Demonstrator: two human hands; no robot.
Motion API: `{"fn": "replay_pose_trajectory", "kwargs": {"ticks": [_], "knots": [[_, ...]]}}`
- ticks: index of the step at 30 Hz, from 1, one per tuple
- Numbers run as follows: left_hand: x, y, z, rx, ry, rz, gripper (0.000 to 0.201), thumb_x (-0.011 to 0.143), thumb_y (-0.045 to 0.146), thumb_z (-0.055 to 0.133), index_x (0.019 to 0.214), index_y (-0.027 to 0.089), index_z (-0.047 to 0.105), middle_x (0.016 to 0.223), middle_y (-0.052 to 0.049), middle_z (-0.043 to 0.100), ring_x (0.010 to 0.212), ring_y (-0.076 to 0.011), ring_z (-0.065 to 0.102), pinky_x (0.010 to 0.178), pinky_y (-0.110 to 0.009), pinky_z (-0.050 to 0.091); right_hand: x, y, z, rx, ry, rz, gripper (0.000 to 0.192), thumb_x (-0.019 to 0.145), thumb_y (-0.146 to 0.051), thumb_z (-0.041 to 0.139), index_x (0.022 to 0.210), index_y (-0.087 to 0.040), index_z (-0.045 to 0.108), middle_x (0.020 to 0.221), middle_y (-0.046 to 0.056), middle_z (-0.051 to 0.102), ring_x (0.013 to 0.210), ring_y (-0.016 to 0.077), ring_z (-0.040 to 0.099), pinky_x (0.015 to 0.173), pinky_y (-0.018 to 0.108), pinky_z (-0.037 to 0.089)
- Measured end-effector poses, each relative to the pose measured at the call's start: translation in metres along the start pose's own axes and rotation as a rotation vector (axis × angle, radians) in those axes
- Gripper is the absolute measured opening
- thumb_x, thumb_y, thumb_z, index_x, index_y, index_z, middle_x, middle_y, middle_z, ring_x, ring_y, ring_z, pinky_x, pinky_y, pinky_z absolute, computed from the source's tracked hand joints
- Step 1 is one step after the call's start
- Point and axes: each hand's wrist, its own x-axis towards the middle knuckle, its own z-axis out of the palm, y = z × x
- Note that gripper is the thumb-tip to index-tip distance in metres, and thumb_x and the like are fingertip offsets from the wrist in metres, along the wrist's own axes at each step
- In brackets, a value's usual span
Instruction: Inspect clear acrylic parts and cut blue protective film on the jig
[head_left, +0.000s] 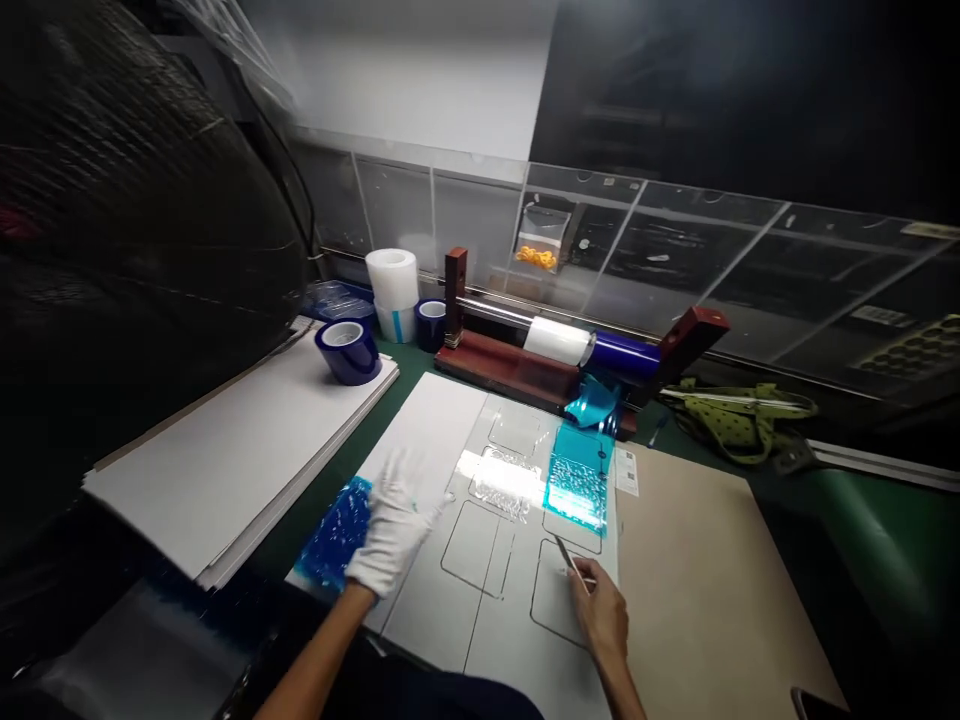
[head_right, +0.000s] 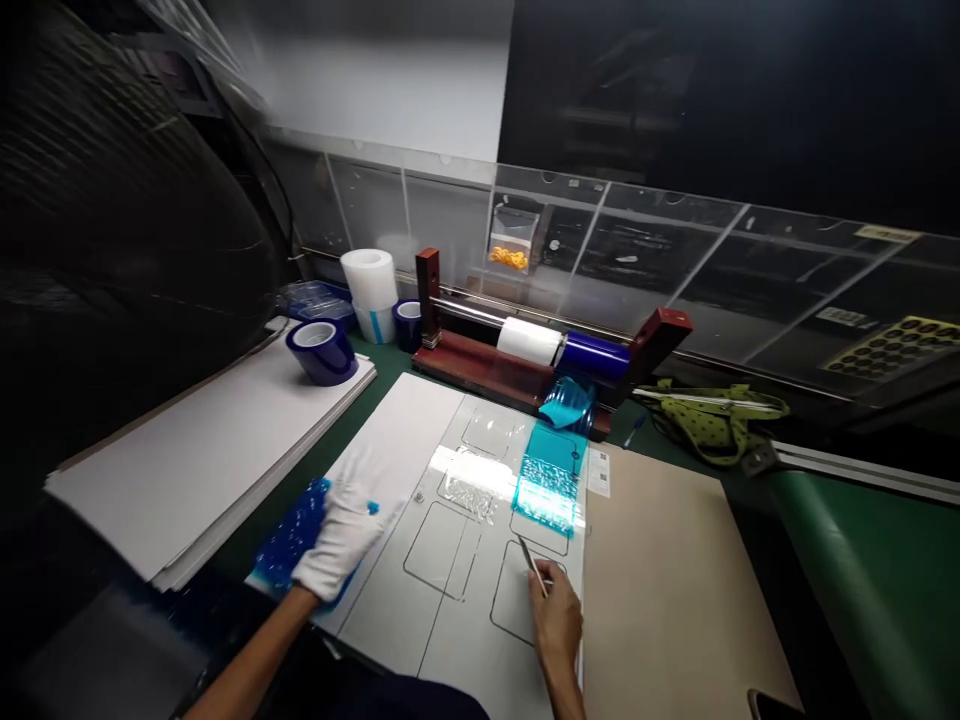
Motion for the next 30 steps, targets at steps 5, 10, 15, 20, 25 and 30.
{"fn": "replay_pose_trajectory", "kwargs": {"ticks": [5,10,15,20,25,30], "knots": [[0.032,0.042,0.082,-0.047,-0.343,0.249,0.076,0.067,0.055,0.066,0.133,0.022,0.046,0.141,-0.01,0.044,0.135,-0.0362,0.028,0.111,-0.049,0.022,0.016,-0.017,0.023,-0.063,0.028,-0.011,0.022,0.074,-0.04,0.048,0.078,-0.025,0.064,0.084,0.004,0.07,0.078,0.0238,0.064,0.06,0.029,0.042],[0.059,0.047,0.125,-0.017,-0.544,0.4,0.108,0.05,0.057,0.075,0.141,0.019,0.032,0.15,-0.014,0.029,0.137,-0.0355,0.022,0.114,-0.047,0.013,0.021,-0.027,0.034,-0.061,0.005,-0.007,0.024,0.076,-0.038,0.045,0.081,-0.024,0.063,0.085,0.005,0.07,0.077,0.0232,0.064,0.059,0.028,0.042],[0.068,0.043,0.135,0.027,-0.614,0.476,0.106,0.053,0.06,0.073,0.141,0.018,0.03,0.147,-0.015,0.033,0.136,-0.0337,0.025,0.114,-0.047,0.012,0.023,-0.035,0.036,0.16,-0.122,0.036,0.023,0.074,-0.04,0.049,0.075,-0.021,0.062,0.077,0.003,0.067,0.072,0.0214,0.063,0.06,0.027,0.043],[0.073,0.045,0.13,0.039,-0.59,0.52,0.052,0.086,0.024,0.046,0.137,0.027,0.035,0.14,-0.007,0.044,0.129,-0.0242,0.038,0.111,-0.043,0.022,0.025,-0.028,0.034,0.435,-0.274,0.12,0.031,0.068,-0.047,0.056,0.078,-0.018,0.062,0.059,-0.002,0.056,0.048,0.0139,0.048,0.046,0.024,0.036],[0.056,0.048,0.115,0.026,-0.548,0.583,0.052,0.087,0.007,0.031,0.133,0.027,0.042,0.132,-0.005,0.053,0.123,-0.0224,0.046,0.107,-0.041,0.032,0.024,0.016,0.003,0.235,0.004,0.145,0.038,0.065,-0.054,0.057,0.083,-0.021,0.062,0.077,0.004,0.065,0.064,0.0201,0.059,0.056,0.028,0.045],[-0.004,0.044,0.094,0.042,-0.492,0.623,0.056,0.084,0.001,0.029,0.132,0.027,0.045,0.129,-0.005,0.056,0.121,-0.0221,0.049,0.104,-0.041,0.038,0.006,0.093,-0.046,-0.211,0.274,0.145,0.038,0.076,-0.049,0.044,0.095,-0.023,0.063,0.1,0.011,0.066,0.087,0.0282,0.06,0.069,0.036,0.045]]}}
